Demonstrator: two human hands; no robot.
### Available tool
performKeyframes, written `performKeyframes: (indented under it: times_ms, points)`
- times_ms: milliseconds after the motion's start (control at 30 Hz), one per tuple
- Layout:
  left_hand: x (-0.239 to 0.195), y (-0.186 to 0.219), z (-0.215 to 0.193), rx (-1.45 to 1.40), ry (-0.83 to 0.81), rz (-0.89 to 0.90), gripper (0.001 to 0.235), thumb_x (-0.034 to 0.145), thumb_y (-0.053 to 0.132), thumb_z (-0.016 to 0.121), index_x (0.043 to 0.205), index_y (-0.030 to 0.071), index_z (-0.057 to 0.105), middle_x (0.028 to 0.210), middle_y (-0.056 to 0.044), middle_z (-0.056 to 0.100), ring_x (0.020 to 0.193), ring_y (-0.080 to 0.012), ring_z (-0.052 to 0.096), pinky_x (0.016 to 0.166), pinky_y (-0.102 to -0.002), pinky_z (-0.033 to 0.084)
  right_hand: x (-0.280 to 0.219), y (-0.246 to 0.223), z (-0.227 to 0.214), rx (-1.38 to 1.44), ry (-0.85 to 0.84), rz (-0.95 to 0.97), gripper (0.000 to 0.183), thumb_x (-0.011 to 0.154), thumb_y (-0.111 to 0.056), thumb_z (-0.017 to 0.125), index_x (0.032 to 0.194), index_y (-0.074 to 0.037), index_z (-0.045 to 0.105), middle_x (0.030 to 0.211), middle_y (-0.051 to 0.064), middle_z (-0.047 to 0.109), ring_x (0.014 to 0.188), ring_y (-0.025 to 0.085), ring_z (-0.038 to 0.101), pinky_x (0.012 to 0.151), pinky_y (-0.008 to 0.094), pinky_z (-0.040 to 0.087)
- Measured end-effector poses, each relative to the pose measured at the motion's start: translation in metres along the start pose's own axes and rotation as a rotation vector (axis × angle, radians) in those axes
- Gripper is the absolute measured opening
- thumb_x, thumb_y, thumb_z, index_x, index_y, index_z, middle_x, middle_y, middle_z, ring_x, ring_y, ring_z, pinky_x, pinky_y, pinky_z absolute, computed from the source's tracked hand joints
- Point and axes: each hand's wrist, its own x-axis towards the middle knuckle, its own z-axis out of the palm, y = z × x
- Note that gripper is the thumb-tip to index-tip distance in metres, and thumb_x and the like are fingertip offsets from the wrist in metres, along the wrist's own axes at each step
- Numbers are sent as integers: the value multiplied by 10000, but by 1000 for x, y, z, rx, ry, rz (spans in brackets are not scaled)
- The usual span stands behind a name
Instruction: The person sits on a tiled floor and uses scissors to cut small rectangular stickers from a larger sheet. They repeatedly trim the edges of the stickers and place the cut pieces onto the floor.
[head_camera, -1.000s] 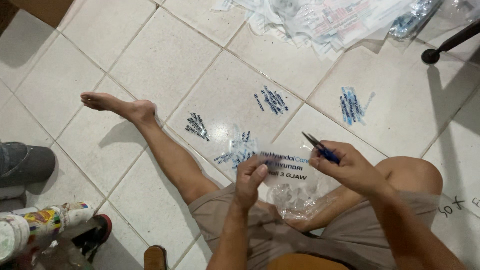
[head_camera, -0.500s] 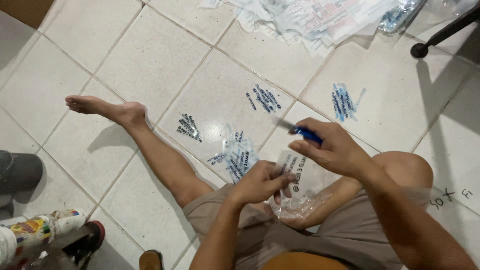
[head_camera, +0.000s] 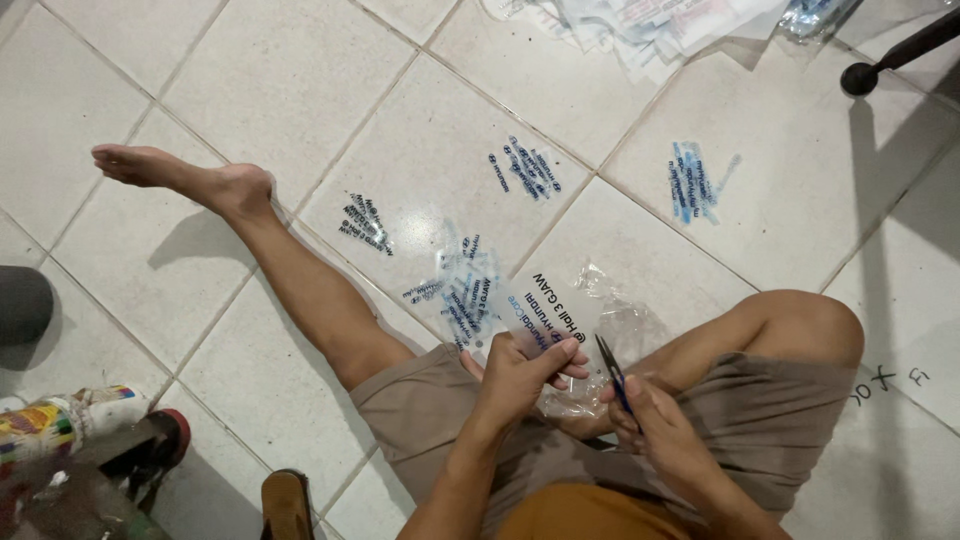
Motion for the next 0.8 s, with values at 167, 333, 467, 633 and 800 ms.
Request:
performKeyframes:
  times_ms: [167,333,467,633,800]
  points:
    - [-3,-4,4,-2,2,-44,177,956,164,695,932,-8,732,804,-125,768,680,-206,770,543,-213,571,13,7,-3,-13,-11,-4,474,1063,-448,450,1012,-6,611,641,20,357,458,93,245,406,257,169]
    - [-6,-7,6,-63,-7,-51,199,938,142,717,912,-55,735,790,-150,772,637,-206,756,550,-232,594,10,-2,6,-54,-52,-45,444,1071,-442,449,953,-36,586,624,-10,317,475,73,227,414,244,167]
    - [-8,-4,6,-71,-56,-70,224,951,145,707,875,-65,726,761,-158,757,637,-214,753,533,-270,621,8,-5,8,-89,-26,-23,440,1067,-452,453,968,-51,605,634,-4,328,484,92,250,421,247,181]
    - [-11,-1,6,-68,-55,-67,227,952,163,708,853,-40,733,734,-135,752,608,-175,733,480,-222,578,9,2,4,-92,-2,1,451,1049,-494,466,928,-78,588,649,5,341,460,79,236,386,250,150]
    - [-17,9,6,59,-80,-70,258,959,187,688,809,-7,770,703,-114,757,619,-155,732,612,-244,627,0,-7,13,-101,5,-14,443,1067,-441,474,902,-45,587,646,-5,301,494,82,215,418,258,149]
